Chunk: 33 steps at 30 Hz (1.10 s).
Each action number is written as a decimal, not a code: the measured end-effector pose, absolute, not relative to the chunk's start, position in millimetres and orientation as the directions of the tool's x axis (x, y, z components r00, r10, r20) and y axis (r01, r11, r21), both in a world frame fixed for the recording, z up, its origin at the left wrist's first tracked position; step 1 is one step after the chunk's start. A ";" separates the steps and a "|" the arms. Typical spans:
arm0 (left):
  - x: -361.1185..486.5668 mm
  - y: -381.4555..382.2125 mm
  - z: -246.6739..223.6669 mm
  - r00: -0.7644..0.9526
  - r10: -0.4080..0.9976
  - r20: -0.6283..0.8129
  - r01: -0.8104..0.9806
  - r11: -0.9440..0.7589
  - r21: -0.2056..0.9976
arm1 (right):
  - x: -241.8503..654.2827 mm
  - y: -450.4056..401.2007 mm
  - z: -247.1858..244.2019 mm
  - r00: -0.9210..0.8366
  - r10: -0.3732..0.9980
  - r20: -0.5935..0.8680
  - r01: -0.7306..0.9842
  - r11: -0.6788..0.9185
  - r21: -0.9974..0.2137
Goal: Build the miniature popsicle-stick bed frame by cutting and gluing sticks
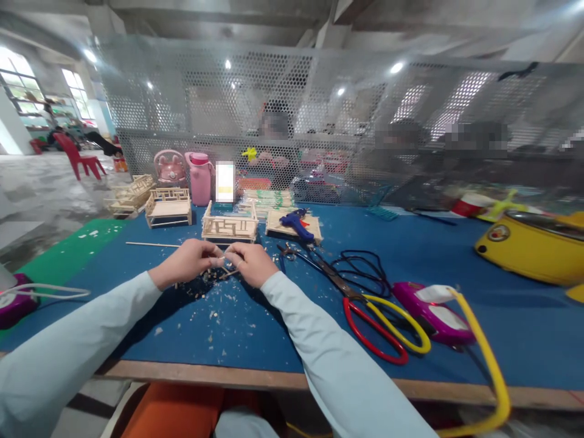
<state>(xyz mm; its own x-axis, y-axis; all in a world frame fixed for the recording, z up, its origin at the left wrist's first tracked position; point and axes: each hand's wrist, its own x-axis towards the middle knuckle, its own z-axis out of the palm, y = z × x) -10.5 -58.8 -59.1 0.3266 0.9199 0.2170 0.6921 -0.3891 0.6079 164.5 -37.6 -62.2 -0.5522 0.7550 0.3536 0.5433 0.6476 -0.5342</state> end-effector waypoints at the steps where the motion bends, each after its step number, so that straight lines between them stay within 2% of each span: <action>1: -7.6 -59.7 -61.9 0.304 0.925 0.227 0.690 -0.379 0.617 | 166.2 -36.4 -62.3 -0.545 0.762 0.351 0.556 0.641 -0.529; 6: -0.7 -61.8 -71.0 0.194 0.923 0.333 0.762 -0.355 0.542 | 173.4 -31.9 -61.4 -0.493 0.809 0.319 0.668 0.587 -0.457; 10: 1.2 -62.0 -72.2 0.304 0.860 0.410 0.676 -0.498 0.544 | 172.0 -33.5 -60.8 -0.497 0.811 0.310 0.654 0.585 -0.480; 13: 2.8 -62.3 -73.2 0.409 0.824 0.392 0.633 -0.565 0.529 | 169.0 -34.9 -61.8 -0.496 0.809 0.314 0.626 0.584 -0.517; 16: 3.7 -62.7 -75.0 0.438 0.820 0.368 0.617 -0.572 0.540 | 166.2 -35.6 -62.9 -0.480 0.815 0.325 0.617 0.577 -0.535; 19: 3.1 -62.7 -75.7 0.379 0.849 0.368 0.682 -0.526 0.509 | 166.2 -34.3 -63.0 -0.473 0.829 0.299 0.639 0.556 -0.531; 23: -0.4 -61.9 -73.2 0.276 0.865 0.418 0.742 -0.469 0.480 | 176.4 -26.0 -61.6 -0.337 0.913 0.229 0.798 0.406 -0.445; 26: -2.8 -61.3 -71.5 0.282 0.866 0.413 0.740 -0.470 0.481 | 187.8 -18.1 -60.9 -0.164 0.949 0.269 0.890 0.260 -0.375; 28: -2.9 -61.5 -71.6 0.309 0.867 0.390 0.743 -0.477 0.470 | 192.9 -14.0 -60.9 -0.075 0.950 0.303 0.898 0.196 -0.394; 31: -1.2 -63.0 -73.1 0.336 0.874 0.351 0.752 -0.473 0.458 | 194.5 -9.7 -61.0 -0.051 0.930 0.364 0.885 0.211 -0.414; 33: 0.3 -64.1 -74.2 0.355 0.874 0.331 0.752 -0.477 0.455 | 192.6 -7.4 -60.7 -0.078 0.906 0.416 0.893 0.249 -0.376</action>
